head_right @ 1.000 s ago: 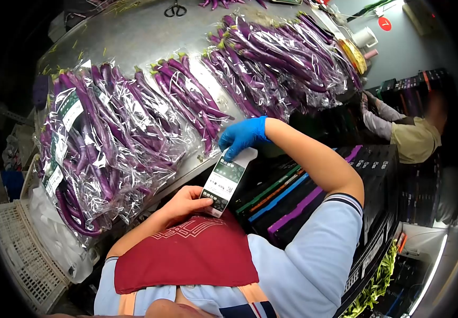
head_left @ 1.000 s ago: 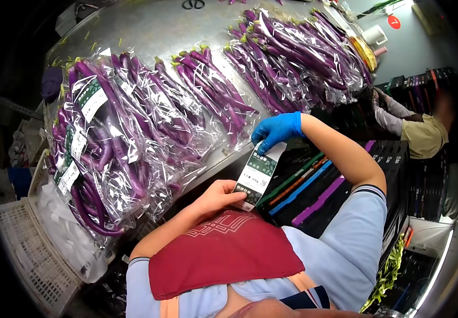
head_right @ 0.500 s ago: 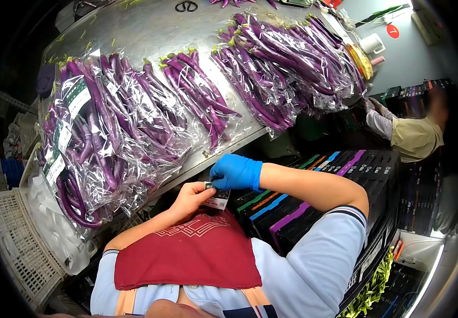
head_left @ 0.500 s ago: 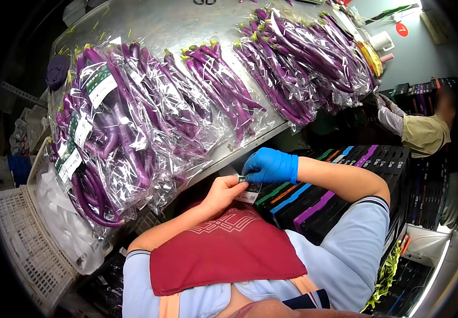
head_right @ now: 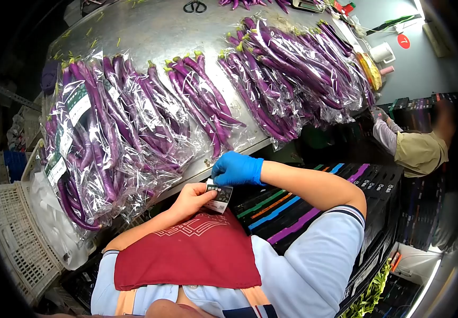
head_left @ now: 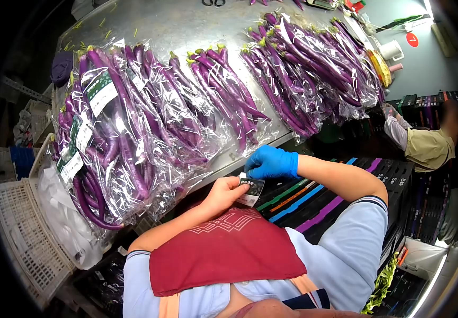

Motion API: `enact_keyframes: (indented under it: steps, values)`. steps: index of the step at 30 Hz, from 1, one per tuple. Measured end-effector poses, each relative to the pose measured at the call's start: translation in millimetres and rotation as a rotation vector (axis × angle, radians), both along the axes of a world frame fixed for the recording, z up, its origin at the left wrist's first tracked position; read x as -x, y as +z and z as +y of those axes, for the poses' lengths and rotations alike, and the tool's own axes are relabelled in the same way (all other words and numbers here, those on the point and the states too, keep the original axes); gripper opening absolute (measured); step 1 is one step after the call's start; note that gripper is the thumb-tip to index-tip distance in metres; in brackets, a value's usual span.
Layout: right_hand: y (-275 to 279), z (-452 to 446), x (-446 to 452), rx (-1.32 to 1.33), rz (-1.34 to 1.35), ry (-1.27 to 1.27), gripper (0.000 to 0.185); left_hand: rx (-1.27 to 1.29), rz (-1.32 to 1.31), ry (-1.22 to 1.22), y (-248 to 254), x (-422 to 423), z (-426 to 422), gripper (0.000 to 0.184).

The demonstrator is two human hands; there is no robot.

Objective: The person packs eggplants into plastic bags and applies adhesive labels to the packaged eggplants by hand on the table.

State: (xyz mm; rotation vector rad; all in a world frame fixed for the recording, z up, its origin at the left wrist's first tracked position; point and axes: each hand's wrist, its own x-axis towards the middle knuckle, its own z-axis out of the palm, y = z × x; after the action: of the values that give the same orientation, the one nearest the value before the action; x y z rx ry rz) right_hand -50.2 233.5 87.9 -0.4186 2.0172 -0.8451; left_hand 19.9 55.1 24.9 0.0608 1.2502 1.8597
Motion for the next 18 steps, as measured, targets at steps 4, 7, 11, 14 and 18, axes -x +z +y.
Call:
enact_keyframes:
  steps: [4, 7, 11, 14, 18]
  values:
    - [-21.6, 22.6, 18.4, 0.102, 0.004, -0.281, 0.026, -0.063, -0.137, -0.004, 1.2, 3.3, 1.3, 0.018]
    - [-18.9, 43.5, 69.1, 0.113, 0.085, -0.412, 0.025, -0.087, -0.209, -0.058, -4.8, 1.3, 4.3, 0.017]
    - [-2.9, 43.5, 167.5, -0.068, 0.434, -0.229, 0.024, -0.053, -0.122, -0.219, -9.9, 2.8, 6.3, 0.017]
    - [5.7, 19.7, 228.5, -0.046, 0.947, -0.275, 0.02, -0.01, -0.078, -0.302, -13.9, 7.1, 5.7, 0.018]
    - [13.7, -11.9, 240.0, 0.155, 1.77, -0.013, 0.008, -0.011, -0.072, -0.268, -14.7, 11.5, 5.3, 0.018]
